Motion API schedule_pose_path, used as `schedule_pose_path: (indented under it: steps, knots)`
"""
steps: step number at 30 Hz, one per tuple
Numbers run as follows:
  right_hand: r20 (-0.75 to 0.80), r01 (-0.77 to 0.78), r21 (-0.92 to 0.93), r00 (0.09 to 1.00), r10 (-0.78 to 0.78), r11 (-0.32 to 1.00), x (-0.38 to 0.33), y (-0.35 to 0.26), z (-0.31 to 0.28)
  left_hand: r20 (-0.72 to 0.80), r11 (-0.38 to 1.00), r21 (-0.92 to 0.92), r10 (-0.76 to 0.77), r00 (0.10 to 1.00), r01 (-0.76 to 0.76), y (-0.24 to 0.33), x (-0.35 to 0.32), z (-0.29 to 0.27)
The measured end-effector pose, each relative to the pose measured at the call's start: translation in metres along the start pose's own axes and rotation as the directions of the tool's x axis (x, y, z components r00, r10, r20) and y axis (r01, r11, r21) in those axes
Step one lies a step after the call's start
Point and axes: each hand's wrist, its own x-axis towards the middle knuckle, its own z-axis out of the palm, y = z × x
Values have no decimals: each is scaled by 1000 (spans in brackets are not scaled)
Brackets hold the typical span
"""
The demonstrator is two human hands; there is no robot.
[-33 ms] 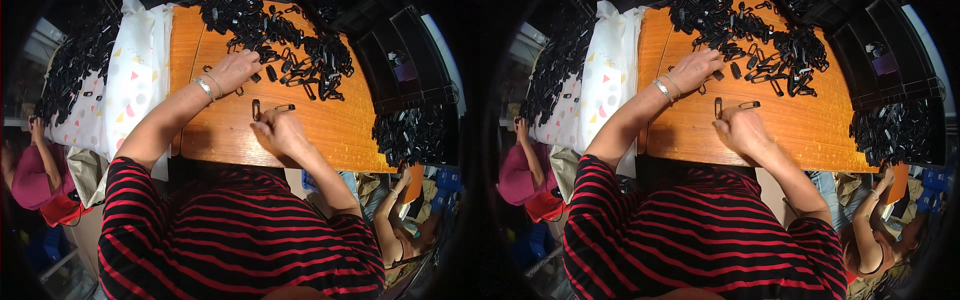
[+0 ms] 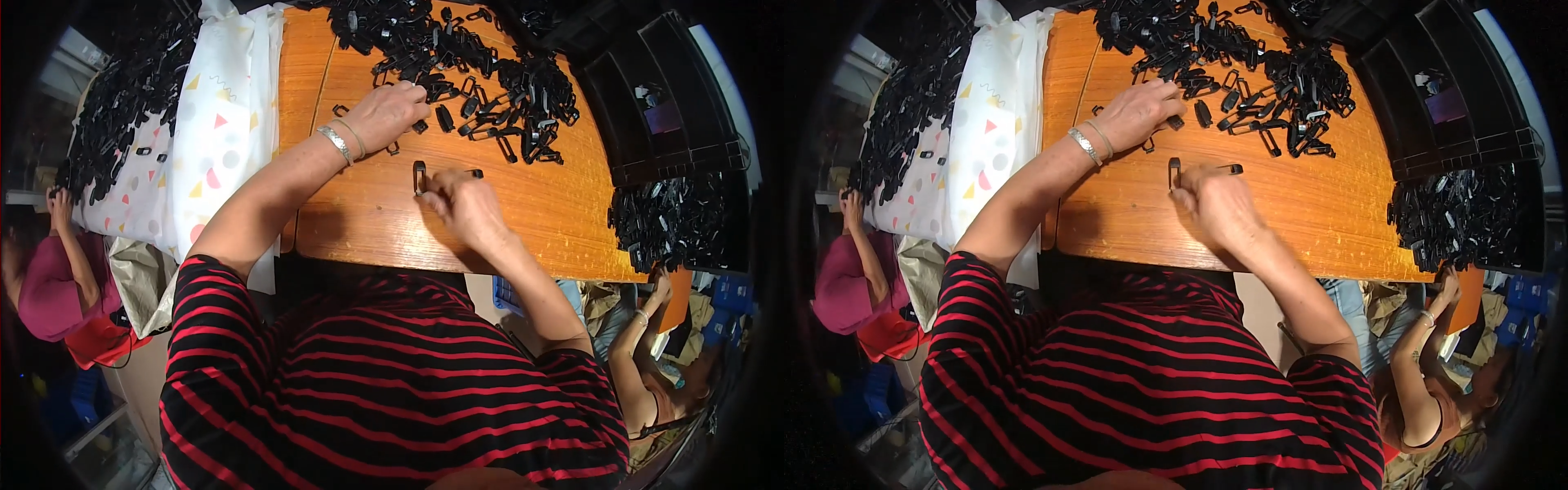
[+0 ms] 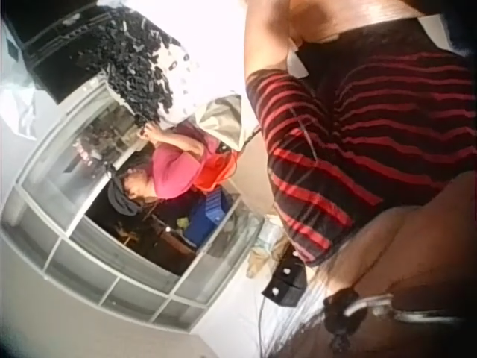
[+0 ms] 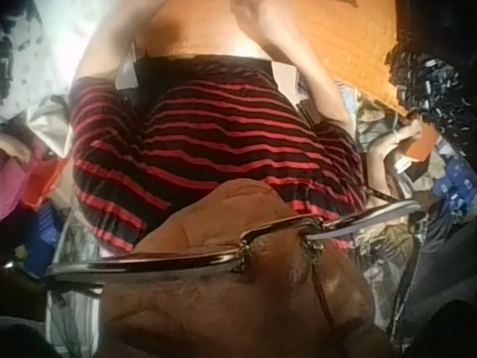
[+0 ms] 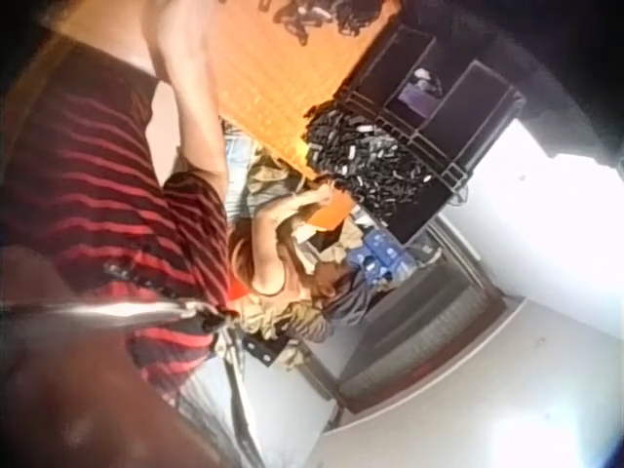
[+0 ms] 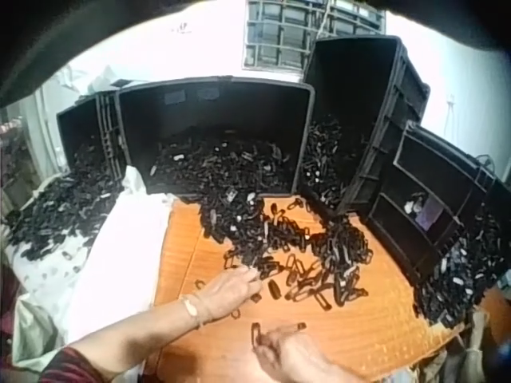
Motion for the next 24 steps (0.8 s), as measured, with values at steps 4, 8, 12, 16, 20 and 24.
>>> schedule_pose_path:
  steps: [4,8,12,16,20,24]
  knots:
    - [56,178,-75,983,-174,981,13,-1,-10,22,1000,20,0,1000,0,2,-4,8]
    - [200,253,-211,957,-212,944,18,7,0,-7,994,-89,-57,998,56,9,-8,2]
    - [174,152,-281,979,-105,947,22,16,4,108,626,-663,-462,880,410,21,-23,-10]
    - [37,30,-2,999,-29,1000,19,16,1,316,-1,-925,-560,766,380,36,-41,-24]
    - [-206,-136,299,957,203,944,25,-9,-7,281,-63,-948,-627,727,313,49,-51,-26]
    - [-342,-49,453,912,224,890,33,-21,-3,245,-83,-965,-625,741,248,59,-50,-30]
